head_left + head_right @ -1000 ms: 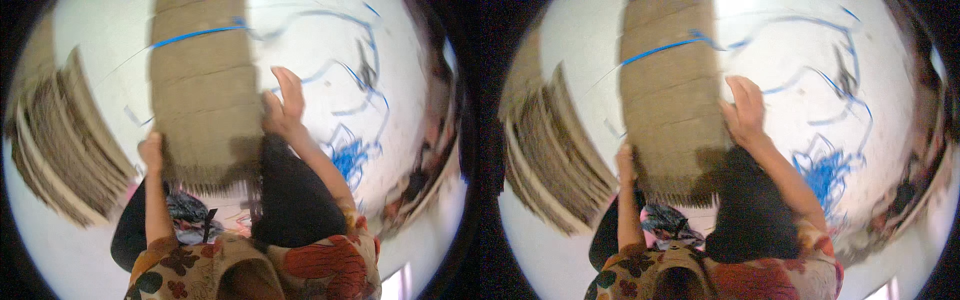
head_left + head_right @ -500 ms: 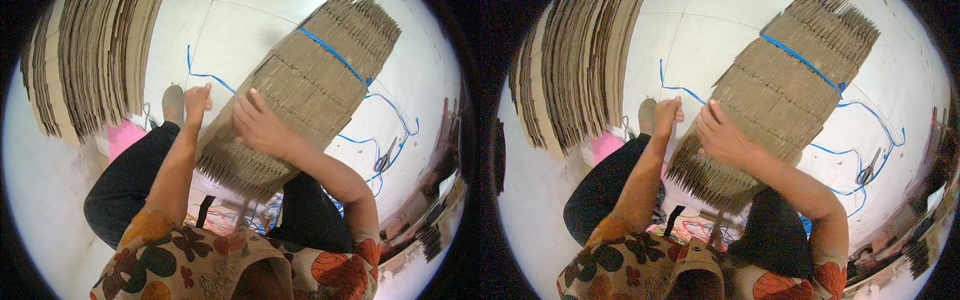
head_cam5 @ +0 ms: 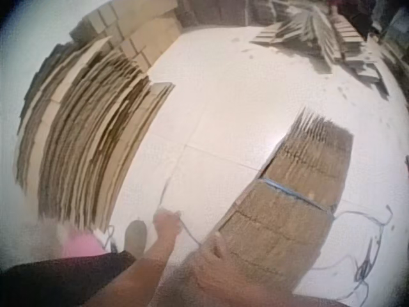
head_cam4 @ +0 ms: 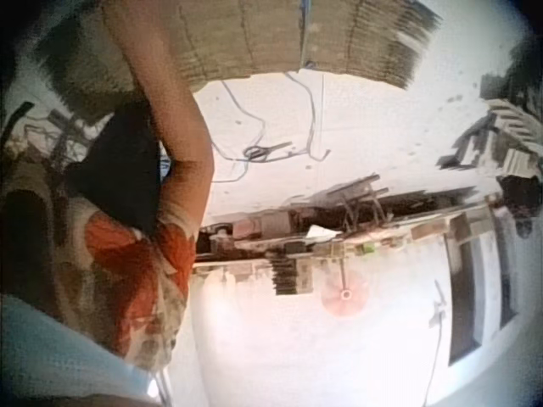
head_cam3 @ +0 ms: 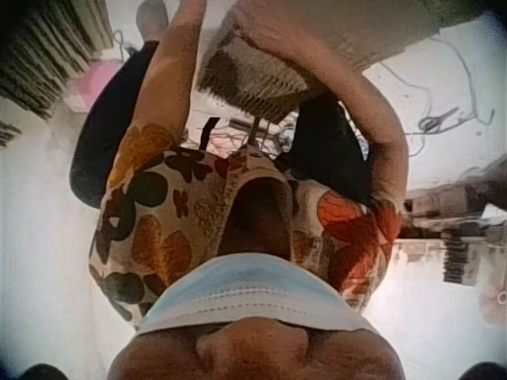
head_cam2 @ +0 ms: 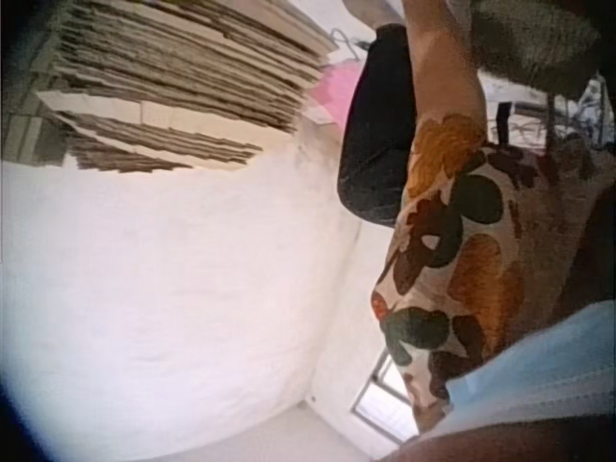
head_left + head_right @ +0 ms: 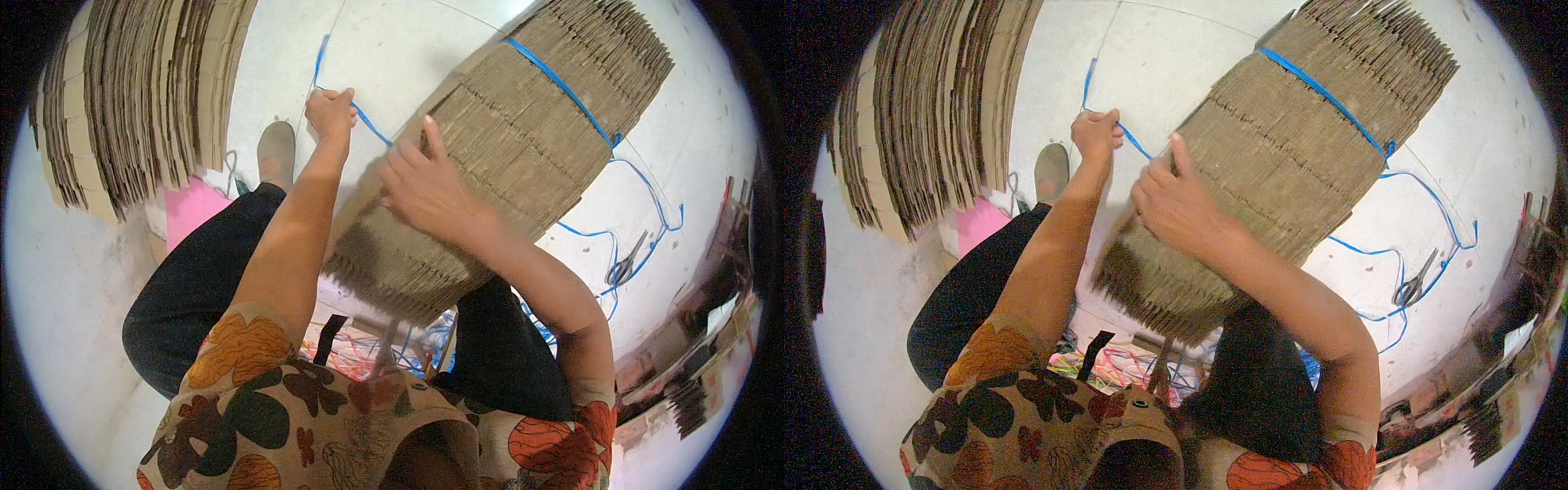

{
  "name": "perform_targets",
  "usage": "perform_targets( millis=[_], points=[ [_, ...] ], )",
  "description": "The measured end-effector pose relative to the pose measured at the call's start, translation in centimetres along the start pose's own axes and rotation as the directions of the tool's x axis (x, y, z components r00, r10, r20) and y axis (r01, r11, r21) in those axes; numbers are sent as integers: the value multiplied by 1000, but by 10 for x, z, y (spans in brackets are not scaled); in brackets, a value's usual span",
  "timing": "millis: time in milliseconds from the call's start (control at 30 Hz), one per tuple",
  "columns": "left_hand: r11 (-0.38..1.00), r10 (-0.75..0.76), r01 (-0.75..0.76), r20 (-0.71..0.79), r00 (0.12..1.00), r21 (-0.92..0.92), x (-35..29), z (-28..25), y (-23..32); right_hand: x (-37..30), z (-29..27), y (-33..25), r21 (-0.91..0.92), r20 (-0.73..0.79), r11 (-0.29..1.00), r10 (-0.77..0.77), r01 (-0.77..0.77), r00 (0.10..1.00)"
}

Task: The person gathers stacks of flat cardboard pieces, aligns them, and ties them into bundles using blue plastic straps. They use scissors to cut the straps and place the finished bundles on the floor.

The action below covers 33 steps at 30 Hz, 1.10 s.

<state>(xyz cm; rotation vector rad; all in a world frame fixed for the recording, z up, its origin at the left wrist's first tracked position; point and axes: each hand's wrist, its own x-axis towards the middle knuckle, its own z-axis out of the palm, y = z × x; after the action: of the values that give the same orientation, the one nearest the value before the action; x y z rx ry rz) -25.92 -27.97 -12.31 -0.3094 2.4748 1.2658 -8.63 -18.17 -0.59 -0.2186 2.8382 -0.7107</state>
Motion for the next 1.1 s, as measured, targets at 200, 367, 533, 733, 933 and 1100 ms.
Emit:
perform_targets(
  millis=[200, 367, 533, 733, 933, 1100],
  points=[
    [986, -166, 155, -223, 961, -63, -4, -4, 5, -23, 15, -1, -31, -214, 999, -38, 32, 976],
    [995, -80, 76, 57, 995, 62, 19, -16, -9, -21, 16, 0, -75, -178, 997, -44, 31, 983],
    [992, 95, -94, -15, 995, 83, 4, -10, 14, -23, 19, 1, -82, -209, 997, -9, -9, 978],
    [898, 86, -153, 176, 981, 413, 24, -12, -16, -19, 21, -2, -68, -274, 998, -19, 0, 962],
    [994, 48, -18, 290, 956, -106, 24, 10, 33, -20, 17, -7, -77, -273, 997, -9, -12, 962],
    [921, 207, 13, 518, 830, -389, 16, 14, 68, -18, 23, -2, -70, -349, 997, -34, 10, 937]
  ],
)
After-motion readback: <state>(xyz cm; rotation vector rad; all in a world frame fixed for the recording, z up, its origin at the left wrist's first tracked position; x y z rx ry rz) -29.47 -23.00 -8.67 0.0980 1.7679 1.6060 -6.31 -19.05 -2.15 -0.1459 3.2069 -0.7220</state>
